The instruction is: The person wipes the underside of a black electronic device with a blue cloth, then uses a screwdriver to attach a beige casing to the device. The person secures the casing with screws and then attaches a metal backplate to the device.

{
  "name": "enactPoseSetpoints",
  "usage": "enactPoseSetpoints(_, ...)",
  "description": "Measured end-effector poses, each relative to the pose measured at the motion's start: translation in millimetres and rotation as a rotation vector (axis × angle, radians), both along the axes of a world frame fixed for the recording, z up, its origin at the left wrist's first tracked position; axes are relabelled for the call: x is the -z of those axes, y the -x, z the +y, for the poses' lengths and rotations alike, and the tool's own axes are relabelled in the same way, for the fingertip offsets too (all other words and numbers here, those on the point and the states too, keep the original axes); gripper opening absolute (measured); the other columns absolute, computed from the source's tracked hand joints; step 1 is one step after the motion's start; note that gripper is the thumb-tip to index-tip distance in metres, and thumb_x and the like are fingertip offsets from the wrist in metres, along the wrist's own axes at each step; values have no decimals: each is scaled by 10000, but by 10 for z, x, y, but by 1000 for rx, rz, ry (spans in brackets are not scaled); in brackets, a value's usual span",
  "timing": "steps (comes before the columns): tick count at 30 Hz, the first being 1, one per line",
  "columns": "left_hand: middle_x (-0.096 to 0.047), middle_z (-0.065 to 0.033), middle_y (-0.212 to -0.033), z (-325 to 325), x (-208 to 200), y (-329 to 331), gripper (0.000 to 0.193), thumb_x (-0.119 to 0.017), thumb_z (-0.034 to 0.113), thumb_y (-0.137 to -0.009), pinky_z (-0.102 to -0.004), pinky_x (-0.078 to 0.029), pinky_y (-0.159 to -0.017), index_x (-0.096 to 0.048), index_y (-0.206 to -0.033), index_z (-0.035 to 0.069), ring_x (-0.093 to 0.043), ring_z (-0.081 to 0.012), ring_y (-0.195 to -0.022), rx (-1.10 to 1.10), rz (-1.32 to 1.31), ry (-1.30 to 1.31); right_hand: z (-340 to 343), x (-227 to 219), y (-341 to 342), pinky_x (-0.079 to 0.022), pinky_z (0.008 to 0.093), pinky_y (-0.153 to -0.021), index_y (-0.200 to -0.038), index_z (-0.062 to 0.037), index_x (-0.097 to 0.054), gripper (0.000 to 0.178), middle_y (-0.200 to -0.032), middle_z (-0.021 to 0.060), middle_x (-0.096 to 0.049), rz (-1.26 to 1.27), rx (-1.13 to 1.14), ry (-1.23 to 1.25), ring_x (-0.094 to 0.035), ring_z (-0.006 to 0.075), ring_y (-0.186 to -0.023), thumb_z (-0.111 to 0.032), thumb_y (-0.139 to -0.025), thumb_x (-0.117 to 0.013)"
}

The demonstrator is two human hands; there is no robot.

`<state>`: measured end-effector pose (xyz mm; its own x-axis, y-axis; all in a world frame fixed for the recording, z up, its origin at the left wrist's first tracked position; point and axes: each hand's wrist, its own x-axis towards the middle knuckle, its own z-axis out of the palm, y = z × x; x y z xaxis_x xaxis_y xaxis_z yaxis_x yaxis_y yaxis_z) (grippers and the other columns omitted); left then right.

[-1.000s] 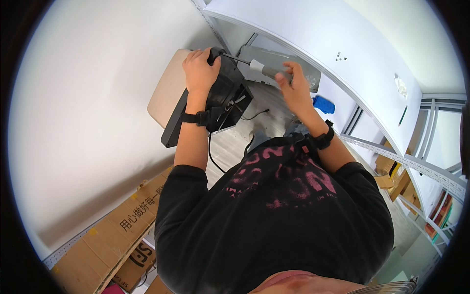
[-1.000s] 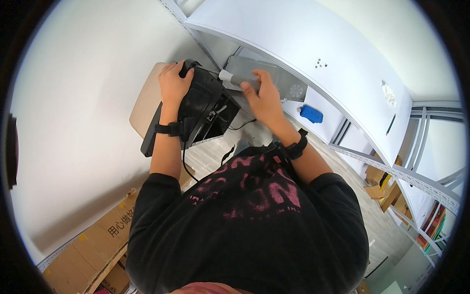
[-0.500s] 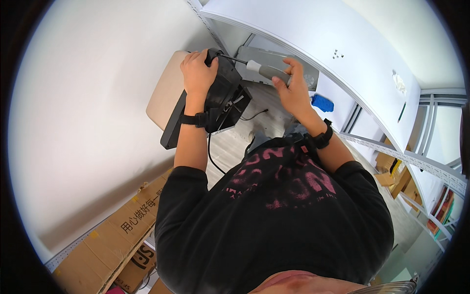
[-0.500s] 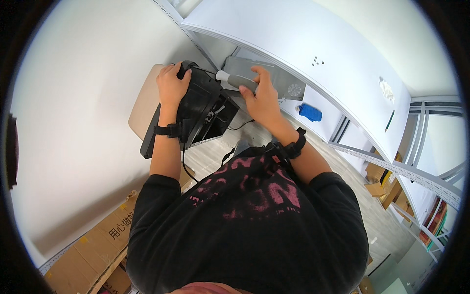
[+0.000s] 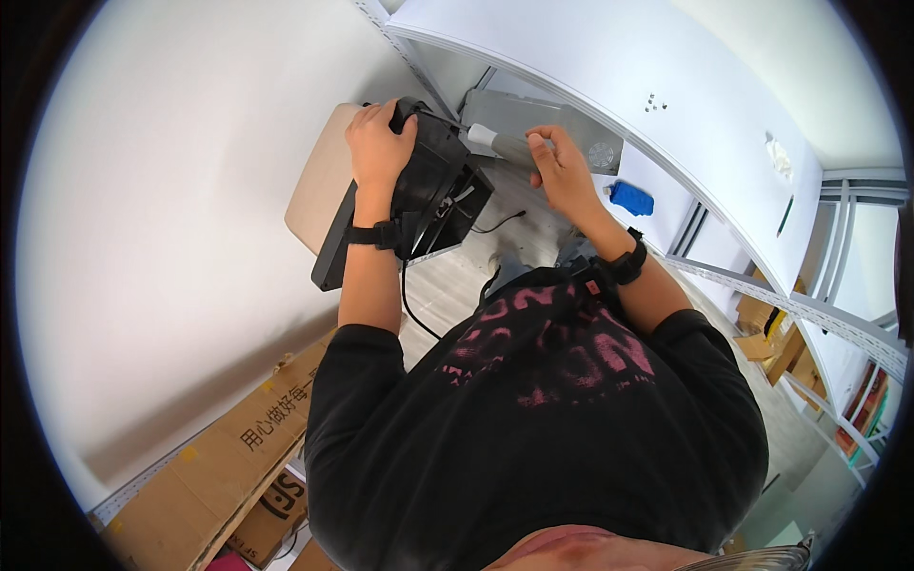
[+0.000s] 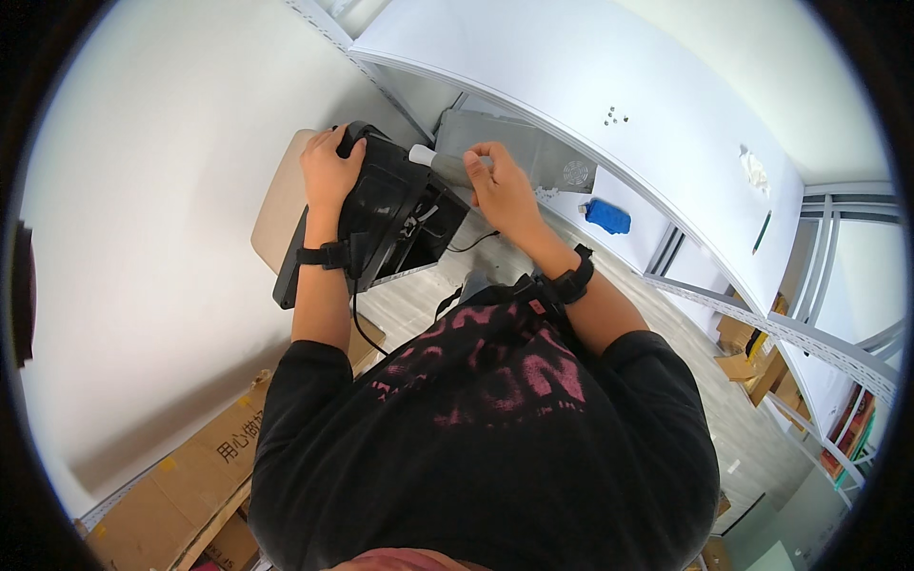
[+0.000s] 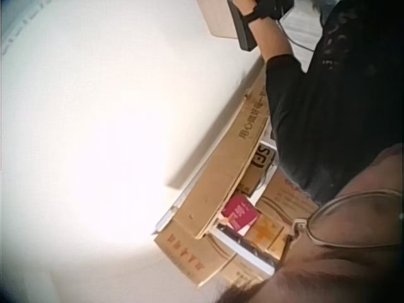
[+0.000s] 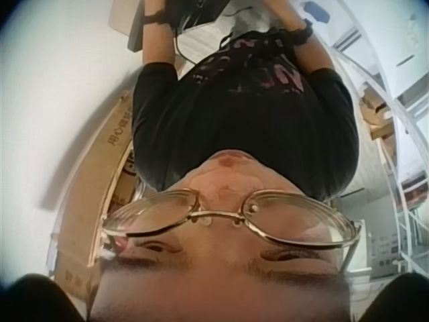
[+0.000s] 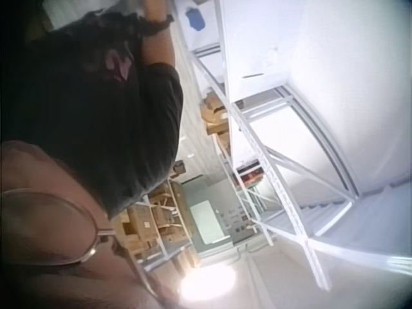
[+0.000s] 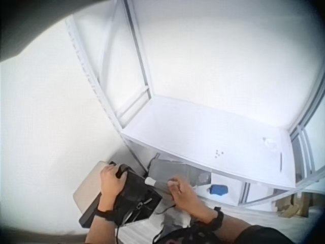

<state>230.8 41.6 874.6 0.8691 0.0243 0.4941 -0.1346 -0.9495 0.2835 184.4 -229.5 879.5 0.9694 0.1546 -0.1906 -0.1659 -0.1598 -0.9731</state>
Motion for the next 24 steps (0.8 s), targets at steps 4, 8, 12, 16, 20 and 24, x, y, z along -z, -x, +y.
enactPoseSetpoints(4,-674,-148,-939,-2,-30,-2,328,-734,218,-724,-428,-448,-874,-695,-988,27,-600,-322,-993,-2,20,-15,-143,-102,-11,-339,228,-355,-1159,-75,-542,374,-604,39,-510,302,18,-230,-423,66,-414,-396,-979,-475)
enactPoseSetpoints(8,-677,-182,-971,7,-44,-7,356,-744,221,-727,-411,-486,-860,-691,-1004,3,-618,-344,-961,22,-9,-63,-510,-85,-42,-362,209,-379,-1181,-76,-560,389,-618,40,-512,343,-29,-334,-433,71,-434,-398,-975,-487)
enactPoseSetpoints(12,-666,-180,-1031,-74,-153,-12,417,-745,240,-750,-406,-474,-885,-664,-1088,9,-604,-343,-1005,13,123,-34,-1011,51,-36,-430,227,-427,-1227,-38,-559,399,-698,42,-548,295,-13,-345,-510,81,-525,-341,-971,-514)
enactPoseSetpoints(16,-626,-197,-1064,-406,-283,-116,418,-735,173,-748,-426,-473,-872,-640,-1123,13,-584,-373,-1000,32,43,14,-1626,214,37,-510,249,-524,-1264,-2,-537,436,-811,51,-569,294,33,-353,-575,94,-674,-317,-964,-542)
enactPoseSetpoints(20,-647,-180,-1016,-1212,-212,-415,303,-714,129,-769,-421,-470,-858,-658,-1045,16,-591,-367,-981,301,21,116,-2245,339,129,-542,284,-583,-1250,-8,-530,419,-848,75,-586,276,110,-432,-571,115,-668,-312,-962,-542)
enactPoseSetpoints(24,-671,-144,-987,-2226,161,-620,268,-729,139,-760,-394,-493,-839,-684,-1005,41,-622,-339,-945,502,239,294,-2648,311,188,-537,292,-571,-1209,-19,-489,349,-1001,155,-635,255,233,-518,-544,117,-614,-276,-973,-511)
